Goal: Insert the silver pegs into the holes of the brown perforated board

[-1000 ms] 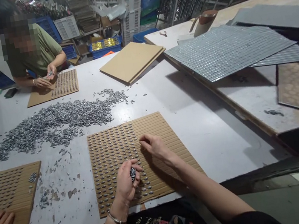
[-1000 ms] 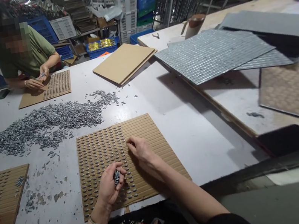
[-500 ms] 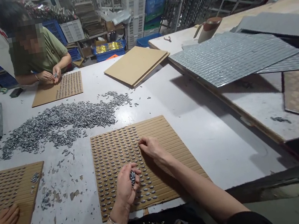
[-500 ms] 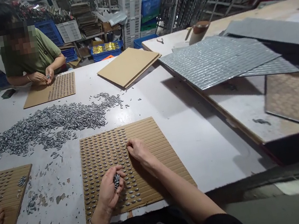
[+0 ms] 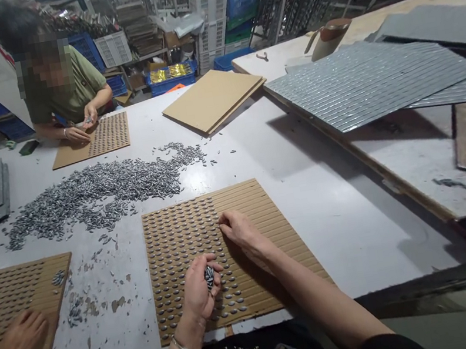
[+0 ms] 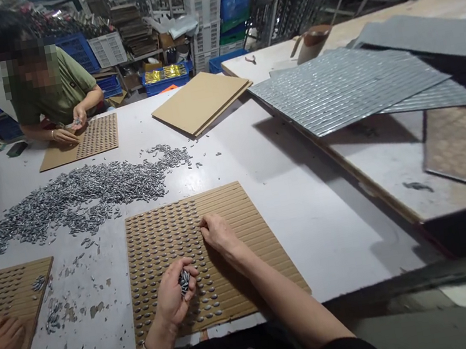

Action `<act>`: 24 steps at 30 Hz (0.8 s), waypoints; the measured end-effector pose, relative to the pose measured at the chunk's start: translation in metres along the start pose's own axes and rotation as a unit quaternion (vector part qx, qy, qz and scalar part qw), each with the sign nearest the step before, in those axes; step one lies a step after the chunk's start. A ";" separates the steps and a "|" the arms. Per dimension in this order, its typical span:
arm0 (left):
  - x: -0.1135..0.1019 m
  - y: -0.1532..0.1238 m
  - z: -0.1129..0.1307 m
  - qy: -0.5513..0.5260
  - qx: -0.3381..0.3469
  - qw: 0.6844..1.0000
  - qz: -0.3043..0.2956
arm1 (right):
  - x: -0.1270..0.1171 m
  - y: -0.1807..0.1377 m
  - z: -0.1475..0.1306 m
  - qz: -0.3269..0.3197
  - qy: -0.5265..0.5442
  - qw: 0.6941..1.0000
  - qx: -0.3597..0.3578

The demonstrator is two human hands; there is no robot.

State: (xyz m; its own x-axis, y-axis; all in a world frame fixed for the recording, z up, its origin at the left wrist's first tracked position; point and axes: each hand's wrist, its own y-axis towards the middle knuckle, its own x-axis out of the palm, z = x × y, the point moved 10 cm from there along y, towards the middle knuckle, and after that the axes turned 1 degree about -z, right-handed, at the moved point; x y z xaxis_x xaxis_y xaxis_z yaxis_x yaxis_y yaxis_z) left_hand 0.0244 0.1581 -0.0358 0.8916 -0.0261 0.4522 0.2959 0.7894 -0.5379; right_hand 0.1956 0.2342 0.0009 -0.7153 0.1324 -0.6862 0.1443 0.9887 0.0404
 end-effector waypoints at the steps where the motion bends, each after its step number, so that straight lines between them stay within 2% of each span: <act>1: 0.002 -0.001 0.001 0.000 0.001 1.000 0.000 | -0.006 -0.005 -0.006 0.014 0.019 1.000 -0.010; 4: 0.007 -0.005 0.005 0.004 0.003 1.000 0.004 | -0.018 -0.033 -0.045 0.007 0.067 0.993 -0.095; 7: 0.008 -0.011 0.006 0.021 0.000 0.999 0.040 | -0.006 -0.072 -0.091 -0.094 0.057 0.973 -0.203; 9: 0.007 -0.015 0.009 0.041 0.014 0.997 0.064 | 0.000 -0.092 -0.105 -0.114 0.036 0.965 -0.235; 12: 0.011 -0.017 0.005 0.065 0.016 0.996 0.053 | 0.000 -0.103 -0.102 -0.089 0.020 0.971 -0.221; 15: 0.017 -0.013 -0.008 0.065 -0.016 0.998 0.007 | -0.006 -0.100 -0.085 -0.077 0.048 0.981 -0.171; 18: 0.023 -0.011 -0.011 0.074 -0.019 0.996 -0.043 | -0.014 -0.093 -0.070 -0.065 0.052 0.988 -0.126; 21: 0.026 -0.012 -0.012 0.073 -0.039 0.994 -0.070 | -0.017 -0.090 -0.067 -0.060 0.077 0.987 -0.125; 24: 0.028 -0.015 -0.020 0.031 -0.092 0.991 -0.089 | -0.017 -0.092 -0.065 -0.042 0.142 0.981 -0.125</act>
State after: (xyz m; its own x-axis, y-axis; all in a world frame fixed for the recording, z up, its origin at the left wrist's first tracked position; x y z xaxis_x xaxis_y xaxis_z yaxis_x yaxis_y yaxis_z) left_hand 0.0522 0.1326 -0.0290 0.8372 -0.1977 0.5099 0.5030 0.6442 -0.5762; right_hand 0.1499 0.1451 0.0564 -0.8840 0.0292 -0.4666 -0.0702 0.9785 0.1942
